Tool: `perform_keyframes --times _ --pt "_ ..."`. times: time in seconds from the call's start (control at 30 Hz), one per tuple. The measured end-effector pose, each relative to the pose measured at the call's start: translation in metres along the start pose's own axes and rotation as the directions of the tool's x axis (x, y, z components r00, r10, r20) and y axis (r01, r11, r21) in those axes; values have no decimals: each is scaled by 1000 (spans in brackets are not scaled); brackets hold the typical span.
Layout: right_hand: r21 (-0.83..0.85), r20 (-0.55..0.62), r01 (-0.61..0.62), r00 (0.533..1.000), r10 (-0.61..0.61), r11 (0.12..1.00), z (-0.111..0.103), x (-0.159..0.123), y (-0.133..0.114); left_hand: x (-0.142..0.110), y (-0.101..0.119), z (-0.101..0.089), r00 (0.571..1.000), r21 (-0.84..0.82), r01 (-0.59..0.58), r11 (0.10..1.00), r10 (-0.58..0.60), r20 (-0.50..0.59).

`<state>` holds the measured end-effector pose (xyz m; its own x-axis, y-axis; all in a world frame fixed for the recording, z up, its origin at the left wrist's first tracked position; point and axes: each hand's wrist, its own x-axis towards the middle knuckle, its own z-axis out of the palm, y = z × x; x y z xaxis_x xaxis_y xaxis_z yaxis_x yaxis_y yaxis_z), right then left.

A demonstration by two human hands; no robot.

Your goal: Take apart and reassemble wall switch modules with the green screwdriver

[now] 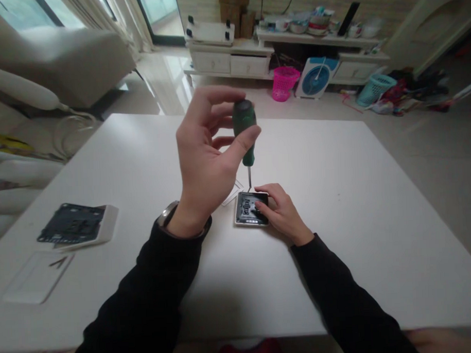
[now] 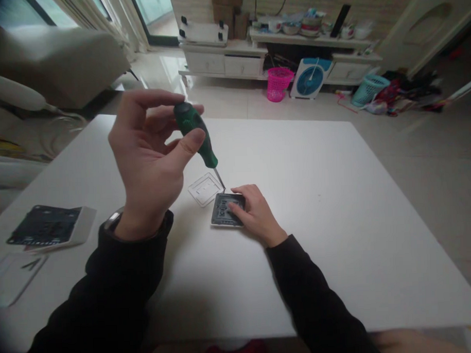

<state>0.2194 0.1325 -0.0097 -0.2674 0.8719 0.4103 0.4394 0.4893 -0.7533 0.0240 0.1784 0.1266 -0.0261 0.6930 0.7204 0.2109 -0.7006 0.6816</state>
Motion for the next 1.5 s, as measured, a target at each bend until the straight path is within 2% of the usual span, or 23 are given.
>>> perform_keyframes --times 0.17,0.37,0.67,0.8,0.9,1.03,1.27,1.4,1.5 --pt "-22 -88 49 995 -51 999 1 1 -4 -7 6 9 999 -59 7 998 -5 38" --pt "-42 -161 45 986 -52 998 3 2 -3 -8 7 12 999 -103 15 995 -12 36" --pt "-34 -161 -28 987 22 999 3 2 -5 -8 15 12 996 -106 82 991 -78 40" --pt "-52 -161 -30 987 21 998 2 1 -6 -9 16 11 996 -163 74 984 -63 71" --pt "-46 -158 -24 987 17 999 2 2 -7 -9 16 11 992 -131 85 988 -71 108" --pt "-23 -180 -23 983 19 999 3 1 -6 -9 17 11 993 -103 72 992 -61 104" --pt "52 -252 -83 963 93 995 5 0 -2 -9 17 11 998 -40 56 998 -54 41" --pt "189 -276 -116 947 166 975 8 0 2 -8 16 10 998 -45 42 998 -40 38" --pt "287 -251 -154 940 229 946 10 -1 4 -7 15 9 1000 -73 0 997 2 28"
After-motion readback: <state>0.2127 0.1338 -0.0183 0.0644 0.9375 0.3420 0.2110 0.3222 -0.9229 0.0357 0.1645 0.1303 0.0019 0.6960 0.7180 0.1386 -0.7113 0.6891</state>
